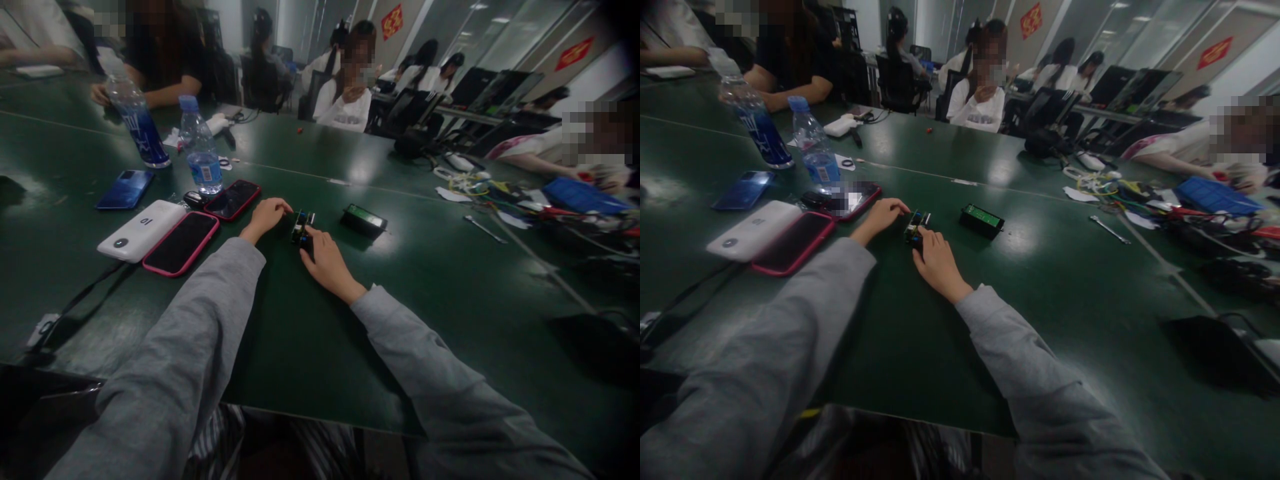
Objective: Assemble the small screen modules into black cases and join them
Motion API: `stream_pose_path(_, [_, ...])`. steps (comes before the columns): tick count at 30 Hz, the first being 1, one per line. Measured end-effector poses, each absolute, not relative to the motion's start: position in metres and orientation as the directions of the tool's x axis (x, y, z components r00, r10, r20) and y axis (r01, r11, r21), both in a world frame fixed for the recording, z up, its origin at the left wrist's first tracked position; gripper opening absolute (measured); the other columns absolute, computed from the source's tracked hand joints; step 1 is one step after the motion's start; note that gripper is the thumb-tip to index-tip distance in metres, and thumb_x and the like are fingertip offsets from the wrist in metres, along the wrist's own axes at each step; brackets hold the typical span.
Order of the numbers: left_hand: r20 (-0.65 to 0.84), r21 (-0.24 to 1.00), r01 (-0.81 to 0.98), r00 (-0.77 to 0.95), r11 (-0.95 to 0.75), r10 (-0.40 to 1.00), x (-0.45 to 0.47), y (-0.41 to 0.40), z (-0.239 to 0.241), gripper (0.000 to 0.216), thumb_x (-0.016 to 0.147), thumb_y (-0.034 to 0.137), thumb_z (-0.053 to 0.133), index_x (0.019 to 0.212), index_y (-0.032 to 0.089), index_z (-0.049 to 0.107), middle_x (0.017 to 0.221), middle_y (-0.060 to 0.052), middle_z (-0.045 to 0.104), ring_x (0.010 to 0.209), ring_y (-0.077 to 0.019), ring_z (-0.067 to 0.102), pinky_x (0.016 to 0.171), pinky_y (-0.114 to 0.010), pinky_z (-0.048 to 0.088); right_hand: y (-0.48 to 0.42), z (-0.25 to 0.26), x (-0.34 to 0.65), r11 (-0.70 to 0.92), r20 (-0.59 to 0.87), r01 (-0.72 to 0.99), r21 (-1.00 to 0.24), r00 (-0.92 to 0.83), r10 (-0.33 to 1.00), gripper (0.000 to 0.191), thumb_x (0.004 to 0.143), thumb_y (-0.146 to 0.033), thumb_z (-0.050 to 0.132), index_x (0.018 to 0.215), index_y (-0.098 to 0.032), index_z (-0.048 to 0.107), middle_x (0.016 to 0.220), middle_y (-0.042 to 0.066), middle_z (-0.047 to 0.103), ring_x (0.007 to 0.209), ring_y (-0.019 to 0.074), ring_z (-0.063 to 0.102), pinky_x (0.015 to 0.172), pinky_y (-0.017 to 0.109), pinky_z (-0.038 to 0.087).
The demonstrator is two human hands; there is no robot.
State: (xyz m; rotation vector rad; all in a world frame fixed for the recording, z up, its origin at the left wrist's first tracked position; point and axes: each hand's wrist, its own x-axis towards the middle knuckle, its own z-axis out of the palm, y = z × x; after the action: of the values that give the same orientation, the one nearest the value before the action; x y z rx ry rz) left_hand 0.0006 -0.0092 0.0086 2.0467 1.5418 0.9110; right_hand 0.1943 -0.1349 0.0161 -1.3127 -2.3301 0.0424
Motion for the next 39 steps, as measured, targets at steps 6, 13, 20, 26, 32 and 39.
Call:
stream_pose_path(6, [0.236, 0.680, 0.678, 0.160, -0.280, 0.959, 0.0006, -0.0073, 0.0068, 0.035, 0.086, 0.013, 0.043, 0.094, 0.023, 0.075, 0.093, -0.003, 0.075, 0.092, -0.0160, 0.067, 0.088, -0.028, 0.049, -0.1342, 0.0145, 0.1940, 0.542, 0.382, 0.805, -0.243, -0.434, 0.816, 0.052, 0.092, -0.024, 0.046, 0.142, -0.012, 0.036, 0.126, 0.017, 0.053, 0.114, 0.0321, 0.051, 0.094, 0.053, 0.049])
stream_pose_path(13, [0.227, 0.677, 0.683, 0.159, -0.273, 0.961, 0.0010, -0.0099, 0.0098, 0.034, 0.087, 0.012, 0.043, 0.094, 0.023, 0.075, 0.095, -0.002, 0.075, 0.092, -0.0157, 0.067, 0.089, -0.028, 0.049, -0.1337, 0.0145, 0.1940, 0.543, 0.379, 0.802, -0.248, -0.436, 0.816, 0.053, 0.092, -0.025, 0.047, 0.142, -0.014, 0.035, 0.125, 0.017, 0.054, 0.112, 0.0321, 0.051, 0.094, 0.053, 0.049])
stream_pose_path(20, [0.223, 0.689, 0.671, 0.162, -0.273, 0.961, 0.0006, -0.0084, 0.0088, 0.034, 0.088, 0.012, 0.043, 0.093, 0.023, 0.075, 0.094, -0.003, 0.075, 0.092, -0.0161, 0.067, 0.090, -0.030, 0.048, -0.1346, 0.0155, 0.1937, 0.544, 0.381, 0.800, -0.254, -0.434, 0.816, 0.052, 0.092, -0.025, 0.046, 0.142, -0.013, 0.036, 0.125, 0.016, 0.054, 0.112, 0.0319, 0.051, 0.094, 0.052, 0.048])
stream_pose_path(26, [0.214, 0.691, 0.673, 0.159, -0.264, 0.964, 0.0011, -0.0078, 0.0084, 0.034, 0.088, 0.012, 0.043, 0.095, 0.023, 0.075, 0.097, -0.003, 0.075, 0.092, -0.0158, 0.066, 0.090, -0.029, 0.048, -0.1344, 0.0158, 0.1944, 0.545, 0.375, 0.800, -0.251, -0.439, 0.817, 0.052, 0.092, -0.025, 0.047, 0.141, -0.012, 0.036, 0.126, 0.017, 0.053, 0.112, 0.0316, 0.051, 0.094, 0.051, 0.049])
stream_pose_path(32, [0.230, 0.680, 0.677, 0.171, -0.284, 0.958, 0.0008, -0.0079, 0.0077, 0.034, 0.088, 0.013, 0.043, 0.094, 0.022, 0.075, 0.095, -0.003, 0.075, 0.090, -0.0149, 0.067, 0.090, -0.028, 0.048, -0.1334, 0.0135, 0.1945, 0.543, 0.372, 0.803, -0.246, -0.440, 0.817, 0.052, 0.093, -0.025, 0.046, 0.141, -0.012, 0.036, 0.128, 0.018, 0.052, 0.114, 0.0323, 0.051, 0.095, 0.052, 0.048])
stream_pose_path(39, [0.254, 0.682, 0.669, 0.163, -0.296, 0.953, 0.0010, -0.0060, 0.0043, 0.033, 0.086, 0.011, 0.045, 0.093, 0.021, 0.076, 0.093, -0.004, 0.075, 0.090, -0.0154, 0.066, 0.089, -0.029, 0.047, -0.1330, 0.0111, 0.1948, 0.542, 0.380, 0.799, -0.259, -0.432, 0.818, 0.053, 0.092, -0.026, 0.047, 0.142, -0.012, 0.035, 0.128, 0.017, 0.052, 0.116, 0.0333, 0.050, 0.095, 0.053, 0.048])
